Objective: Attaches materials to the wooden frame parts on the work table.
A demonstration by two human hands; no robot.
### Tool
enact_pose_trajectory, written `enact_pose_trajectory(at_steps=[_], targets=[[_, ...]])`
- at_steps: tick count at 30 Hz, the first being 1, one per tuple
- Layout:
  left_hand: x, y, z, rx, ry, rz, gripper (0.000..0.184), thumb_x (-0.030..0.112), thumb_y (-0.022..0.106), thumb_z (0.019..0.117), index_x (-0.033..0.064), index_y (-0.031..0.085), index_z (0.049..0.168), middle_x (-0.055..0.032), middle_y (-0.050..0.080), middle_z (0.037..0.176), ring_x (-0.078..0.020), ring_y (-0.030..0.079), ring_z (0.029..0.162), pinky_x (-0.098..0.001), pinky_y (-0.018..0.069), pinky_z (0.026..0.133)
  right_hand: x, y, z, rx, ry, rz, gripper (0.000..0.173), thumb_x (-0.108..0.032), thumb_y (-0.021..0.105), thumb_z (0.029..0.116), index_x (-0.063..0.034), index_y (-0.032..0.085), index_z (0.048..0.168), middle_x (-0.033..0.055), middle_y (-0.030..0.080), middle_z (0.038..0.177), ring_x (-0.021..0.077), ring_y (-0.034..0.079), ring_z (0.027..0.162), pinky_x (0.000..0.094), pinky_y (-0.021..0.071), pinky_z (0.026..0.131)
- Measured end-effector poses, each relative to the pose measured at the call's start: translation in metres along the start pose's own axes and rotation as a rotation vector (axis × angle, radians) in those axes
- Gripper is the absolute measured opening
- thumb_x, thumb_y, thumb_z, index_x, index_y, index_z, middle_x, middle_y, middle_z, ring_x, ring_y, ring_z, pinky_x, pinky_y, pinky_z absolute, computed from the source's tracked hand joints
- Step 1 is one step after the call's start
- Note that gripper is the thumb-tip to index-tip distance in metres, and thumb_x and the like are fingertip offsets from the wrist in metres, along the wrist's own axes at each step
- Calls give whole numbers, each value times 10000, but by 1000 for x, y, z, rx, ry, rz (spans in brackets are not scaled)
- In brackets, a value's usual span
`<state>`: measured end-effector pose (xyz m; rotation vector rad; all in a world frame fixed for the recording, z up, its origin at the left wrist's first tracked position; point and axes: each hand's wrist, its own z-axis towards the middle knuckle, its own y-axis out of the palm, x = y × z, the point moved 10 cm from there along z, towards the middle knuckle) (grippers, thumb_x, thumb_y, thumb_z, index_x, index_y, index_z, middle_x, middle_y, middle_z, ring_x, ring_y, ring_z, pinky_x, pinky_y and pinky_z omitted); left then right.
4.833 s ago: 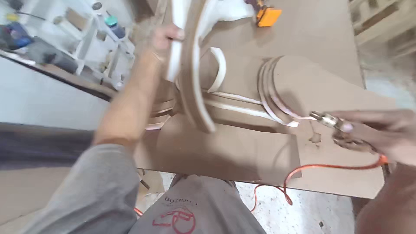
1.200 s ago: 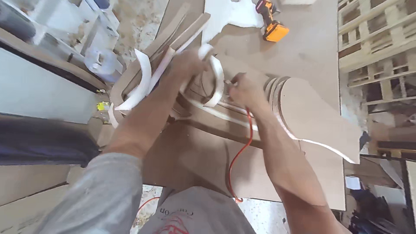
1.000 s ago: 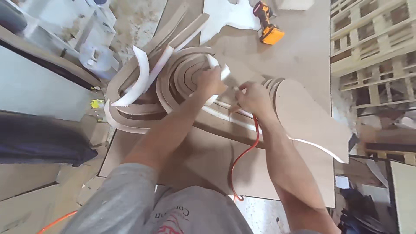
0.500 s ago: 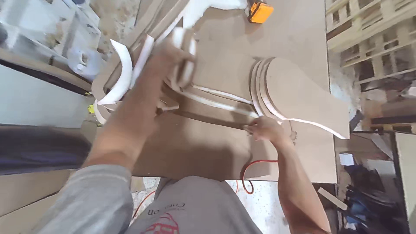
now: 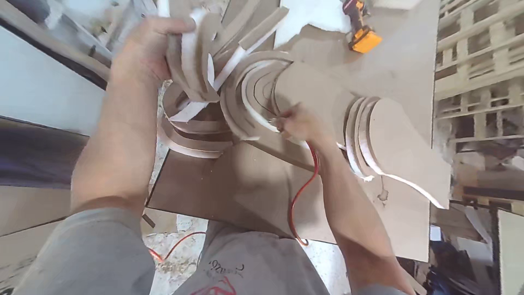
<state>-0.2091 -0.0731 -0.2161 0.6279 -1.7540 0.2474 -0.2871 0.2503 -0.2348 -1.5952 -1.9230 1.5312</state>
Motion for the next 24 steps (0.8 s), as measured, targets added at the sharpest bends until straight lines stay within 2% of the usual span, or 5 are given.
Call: enact_pose_trajectory(at_steps=[8, 12, 18, 21, 24], targets=[[-21, 33, 19, -83, -86, 343, 582, 177, 811, 835, 65, 559, 1347, -99, 708, 1142, -176, 721, 957, -389, 624, 828, -3, -24, 106, 225, 140, -67, 310, -366, 635, 924, -89, 752, 997, 139, 737, 921, 334, 716, 865, 634, 548, 751], [-16, 68, 32, -160, 35, 977, 886, 276, 887, 740, 73, 434, 1475, -249, 623, 1282, -422, 619, 1177, -668, 488, 967, 30, -52, 107, 345, 241, -68, 348, -391, 600, 952, -91, 742, 1054, 141, 757, 985, 344, 737, 926, 660, 552, 798], [-51, 108, 20, -156, 122, 1231, 1001, 441, 752, 871, 140, 184, 1637, -336, 366, 1543, -559, 550, 1227, -732, 482, 917, 35, -39, 64, 61, 172, 60, 273, -307, 617, 996, -106, 748, 1126, 59, 685, 825, 142, 572, 597, 378, 486, 556], [-36, 118, 2, -106, 235, 1260, 902, 513, 675, 911, 106, 280, 1612, -316, 318, 1580, -564, 476, 1313, -751, 434, 969, 46, -29, 10, 36, 114, 198, 284, -270, 606, 1001, -87, 730, 1180, 82, 743, 939, 177, 695, 772, 442, 577, 733], [-27, 125, 2, -118, 276, 1344, 839, 697, 503, 940, 94, 421, 1518, -338, 480, 1460, -586, 477, 1315, -816, 383, 967, 85, -2, -82, -70, -4, 418, 323, -136, 635, 972, -69, 694, 1282, 77, 687, 849, 127, 597, 652, 327, 514, 588]])
